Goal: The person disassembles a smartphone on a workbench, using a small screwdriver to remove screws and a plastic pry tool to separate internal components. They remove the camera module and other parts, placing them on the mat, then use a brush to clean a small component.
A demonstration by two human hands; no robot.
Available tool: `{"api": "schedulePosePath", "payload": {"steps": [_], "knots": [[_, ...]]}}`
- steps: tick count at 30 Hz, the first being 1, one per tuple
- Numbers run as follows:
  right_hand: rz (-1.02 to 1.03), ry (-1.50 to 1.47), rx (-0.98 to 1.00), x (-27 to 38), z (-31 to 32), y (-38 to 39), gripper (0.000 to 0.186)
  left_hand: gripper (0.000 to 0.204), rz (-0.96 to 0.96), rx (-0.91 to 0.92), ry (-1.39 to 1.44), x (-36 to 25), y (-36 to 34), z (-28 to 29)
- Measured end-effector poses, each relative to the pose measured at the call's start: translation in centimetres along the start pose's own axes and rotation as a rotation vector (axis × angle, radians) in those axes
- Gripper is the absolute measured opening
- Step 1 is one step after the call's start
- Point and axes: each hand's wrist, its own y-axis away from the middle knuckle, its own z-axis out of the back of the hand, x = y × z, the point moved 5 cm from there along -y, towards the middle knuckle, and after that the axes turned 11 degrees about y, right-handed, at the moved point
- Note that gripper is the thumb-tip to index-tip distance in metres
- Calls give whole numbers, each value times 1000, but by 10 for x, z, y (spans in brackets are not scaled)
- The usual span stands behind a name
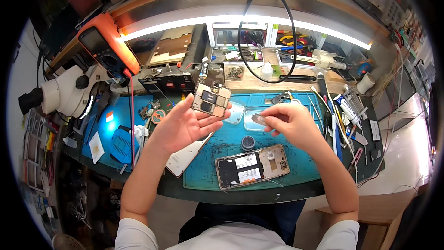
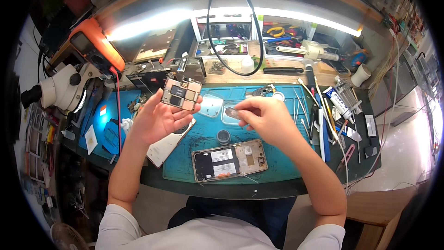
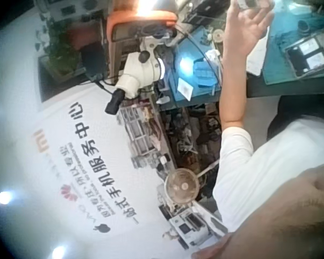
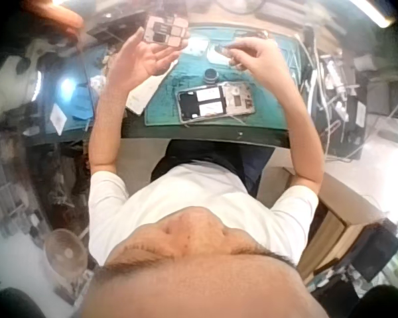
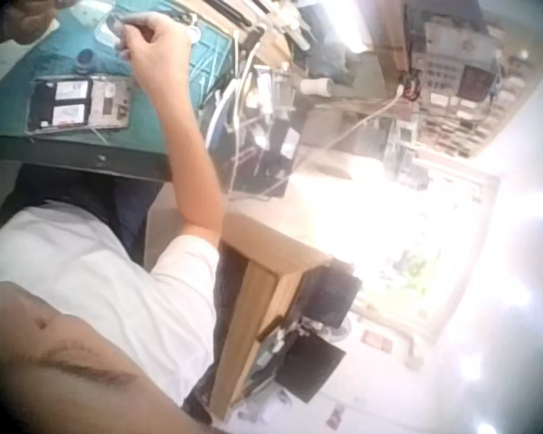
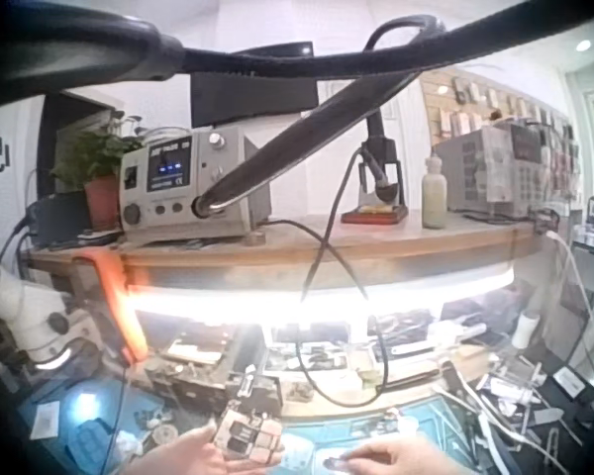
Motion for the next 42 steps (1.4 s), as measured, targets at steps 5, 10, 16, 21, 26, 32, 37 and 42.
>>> {"api": "schedulePosePath", "payload": {"steps": [5,10,16,21,26,32,37,42], "knots": [[3,-53,-42,-13,15,27,21,82,-15,-35,-68,7,1,0],[-81,-152,-35,-29,25,63,22,68,-17,19,-12,31,12,-23],[-154,-87,-76,-43,38,103,16,95,-85,2,-274,89,45,-32],[-179,-17,-156,-63,55,135,17,82,-173,164,-745,147,52,-51],[-257,-42,-232,-87,65,164,19,78,-227,174,-888,183,27,-63],[-229,-38,-245,-96,66,188,19,107,-447,160,-1336,191,-39,-98],[-233,-46,-238,-97,64,191,18,107,-558,87,-1514,165,-69,-96],[-157,-39,-272,-101,66,190,17,115,-449,120,-1327,129,-50,-104]]}}
